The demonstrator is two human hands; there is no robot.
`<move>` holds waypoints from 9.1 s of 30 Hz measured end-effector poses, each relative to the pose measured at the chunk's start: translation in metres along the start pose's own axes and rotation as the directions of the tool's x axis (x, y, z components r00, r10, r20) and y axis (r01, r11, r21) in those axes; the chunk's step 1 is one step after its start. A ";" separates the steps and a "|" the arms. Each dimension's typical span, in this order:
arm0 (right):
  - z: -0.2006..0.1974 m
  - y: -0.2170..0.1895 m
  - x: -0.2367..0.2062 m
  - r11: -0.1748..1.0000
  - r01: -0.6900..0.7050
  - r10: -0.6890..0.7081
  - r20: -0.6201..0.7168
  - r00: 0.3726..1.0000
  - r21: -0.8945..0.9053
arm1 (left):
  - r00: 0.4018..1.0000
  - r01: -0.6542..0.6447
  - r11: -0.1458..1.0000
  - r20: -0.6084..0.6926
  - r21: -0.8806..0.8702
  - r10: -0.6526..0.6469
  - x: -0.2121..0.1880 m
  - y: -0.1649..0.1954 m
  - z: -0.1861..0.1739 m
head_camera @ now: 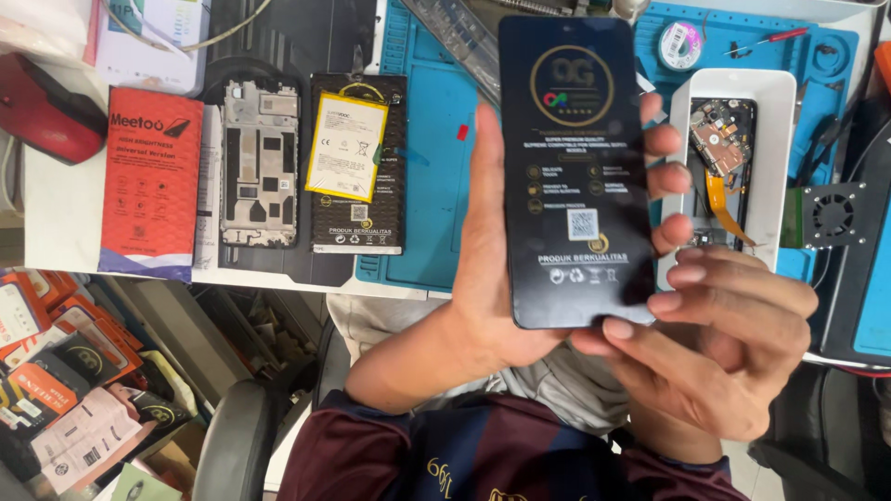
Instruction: The person handles a new replacement phone screen still in its branded packaging, removes yellow rubber straps and peels the protective film from the panel. They then align the screen's flex cable with a disassembled phone body on the work mat and press the screen into place, working over a blue repair mat with a battery and adhesive tube nearby.
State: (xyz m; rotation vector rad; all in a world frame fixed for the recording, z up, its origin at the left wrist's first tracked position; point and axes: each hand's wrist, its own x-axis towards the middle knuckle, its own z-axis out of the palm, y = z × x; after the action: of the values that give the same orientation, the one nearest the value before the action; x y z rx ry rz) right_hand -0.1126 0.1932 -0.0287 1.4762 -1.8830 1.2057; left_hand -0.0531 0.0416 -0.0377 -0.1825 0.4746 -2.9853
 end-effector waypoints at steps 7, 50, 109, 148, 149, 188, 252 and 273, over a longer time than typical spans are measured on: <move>0.004 -0.001 -0.004 0.996 0.020 -0.017 -0.031 0.999 0.089 | 0.999 0.040 0.999 0.015 -0.010 -0.040 -0.006 -0.007 -0.002; 0.005 0.005 -0.017 0.963 0.175 -0.145 -0.152 0.978 0.203 | 0.988 0.130 0.991 0.088 0.013 -0.131 -0.006 -0.011 -0.004; 0.036 -0.013 0.014 0.710 -0.190 0.475 -0.262 0.840 0.678 | 0.692 -0.583 -0.301 0.655 0.755 0.302 -0.036 0.005 0.019; 0.043 -0.011 0.001 0.614 -0.214 0.554 -0.221 0.803 0.760 | 0.689 -0.603 -0.199 0.630 0.773 0.359 -0.029 0.001 0.019; 0.043 -0.012 0.001 0.617 -0.217 0.554 -0.221 0.803 0.756 | 0.697 -0.600 -0.179 0.620 0.780 0.361 -0.028 0.002 0.018; 0.028 -0.027 0.019 0.477 -0.475 0.715 -0.012 0.699 0.739 | 0.822 -0.357 0.013 0.307 0.934 0.480 -0.039 -0.010 0.019; 0.022 0.006 0.023 0.984 -0.021 0.071 -0.281 0.957 0.178 | 0.901 -0.347 0.128 0.293 0.929 0.320 -0.046 0.005 0.027; 0.005 0.031 0.013 0.945 0.228 -0.183 -0.199 0.963 0.234 | 0.799 -0.543 -0.077 0.543 0.836 0.258 -0.031 0.012 0.023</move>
State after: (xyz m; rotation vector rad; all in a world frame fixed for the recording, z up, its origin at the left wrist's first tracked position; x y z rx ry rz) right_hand -0.1448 0.1835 -0.0318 1.5950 -1.4609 1.4643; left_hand -0.0181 0.0274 -0.0233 -0.1531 -1.3808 -1.8872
